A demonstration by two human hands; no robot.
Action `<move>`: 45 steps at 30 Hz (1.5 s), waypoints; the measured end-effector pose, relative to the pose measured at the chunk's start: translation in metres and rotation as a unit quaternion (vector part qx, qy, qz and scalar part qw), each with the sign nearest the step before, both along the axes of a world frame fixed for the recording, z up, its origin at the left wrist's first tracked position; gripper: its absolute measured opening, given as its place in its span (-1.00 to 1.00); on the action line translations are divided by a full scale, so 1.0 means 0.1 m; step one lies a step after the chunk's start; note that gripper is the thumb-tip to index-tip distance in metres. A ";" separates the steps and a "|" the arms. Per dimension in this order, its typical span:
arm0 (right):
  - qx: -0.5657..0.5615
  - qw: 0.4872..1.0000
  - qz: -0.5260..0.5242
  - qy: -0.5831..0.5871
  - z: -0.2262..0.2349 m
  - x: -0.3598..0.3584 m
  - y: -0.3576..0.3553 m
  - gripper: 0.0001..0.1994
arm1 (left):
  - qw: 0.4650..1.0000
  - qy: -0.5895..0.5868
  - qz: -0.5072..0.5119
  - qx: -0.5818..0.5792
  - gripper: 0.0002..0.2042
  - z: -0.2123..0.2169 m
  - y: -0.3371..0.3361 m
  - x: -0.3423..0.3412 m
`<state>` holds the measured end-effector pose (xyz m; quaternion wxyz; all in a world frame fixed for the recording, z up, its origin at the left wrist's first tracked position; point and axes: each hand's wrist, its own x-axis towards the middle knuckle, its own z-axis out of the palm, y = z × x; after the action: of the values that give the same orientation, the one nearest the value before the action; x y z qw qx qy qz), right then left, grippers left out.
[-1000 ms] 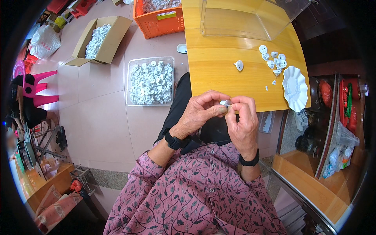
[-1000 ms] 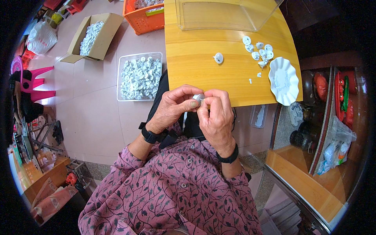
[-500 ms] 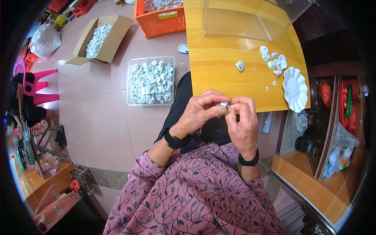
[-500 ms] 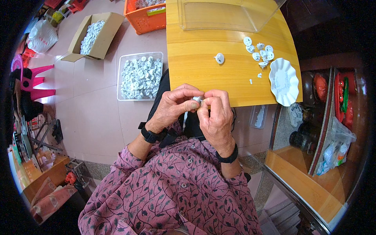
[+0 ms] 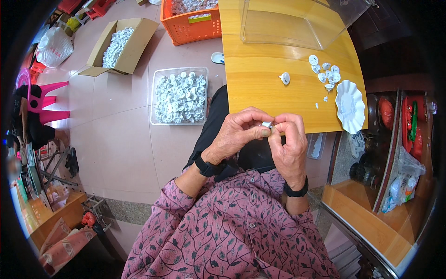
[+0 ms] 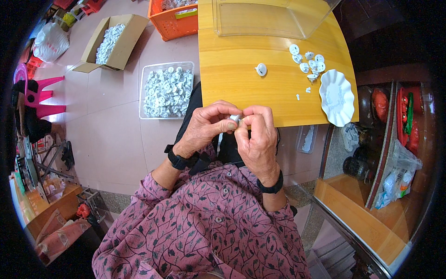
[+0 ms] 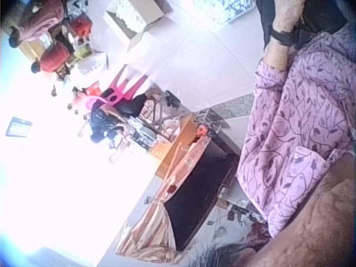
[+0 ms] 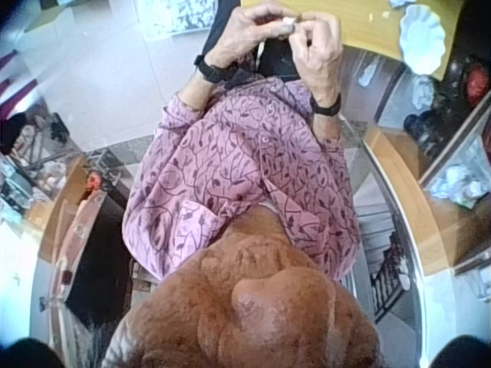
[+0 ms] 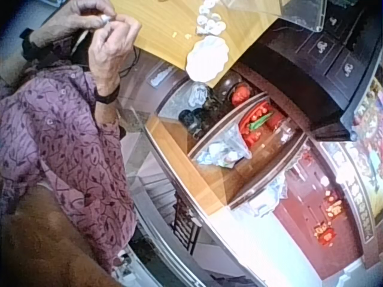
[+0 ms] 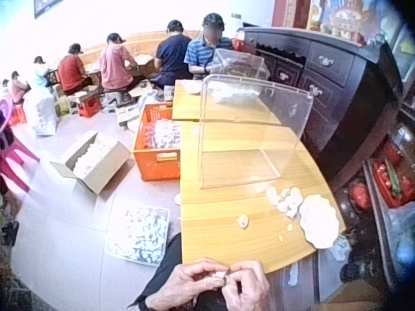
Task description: Assembling small white plastic components by hand on a wooden table.
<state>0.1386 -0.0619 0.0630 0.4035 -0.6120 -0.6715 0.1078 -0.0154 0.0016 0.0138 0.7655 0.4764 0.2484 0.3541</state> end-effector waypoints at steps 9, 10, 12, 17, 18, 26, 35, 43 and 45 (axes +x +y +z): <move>-0.017 0.999 -0.001 0.028 -0.02 0.02 -0.01 -0.84 | 1.000 -0.011 -0.006 -0.023 -0.77 0.00 -0.01 0.01; -0.020 0.999 0.000 0.031 -0.02 0.02 0.00 -0.85 | 1.000 -0.011 -0.005 -0.023 -0.77 0.00 -0.01 0.01; -0.018 0.999 0.002 0.032 0.01 0.02 0.00 -0.85 | 0.999 -0.039 -0.006 -0.033 -0.76 0.00 -0.01 0.01; -0.009 1.000 0.000 0.027 0.01 -0.01 0.02 -0.85 | 0.999 -0.030 0.020 0.012 -0.77 0.00 0.00 0.03; -0.009 1.000 -0.003 0.020 0.01 -0.02 0.02 -0.85 | 0.998 -0.018 0.035 0.050 -0.78 -0.01 0.00 0.03; -0.011 0.998 -0.020 0.054 -0.03 -0.03 0.02 -0.86 | 0.999 -0.030 0.005 -0.020 -0.78 -0.01 0.00 0.00; -0.017 0.997 -0.032 0.062 -0.03 -0.06 0.01 -0.88 | 0.991 -0.081 0.001 -0.107 -0.75 -0.07 -0.03 0.02; -0.005 0.998 -0.041 0.042 -0.01 -0.10 0.01 -0.87 | 0.990 -0.101 0.020 -0.091 -0.75 -0.05 -0.05 0.04; -0.004 0.998 -0.041 0.037 -0.02 -0.10 0.01 -0.87 | 0.993 -0.090 0.022 -0.075 -0.75 -0.05 -0.04 0.03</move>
<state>0.1290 -0.0605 0.0608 0.4299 -0.6362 -0.6300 0.1160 -0.0122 -0.0029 0.0091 0.8104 0.3779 0.2151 0.3928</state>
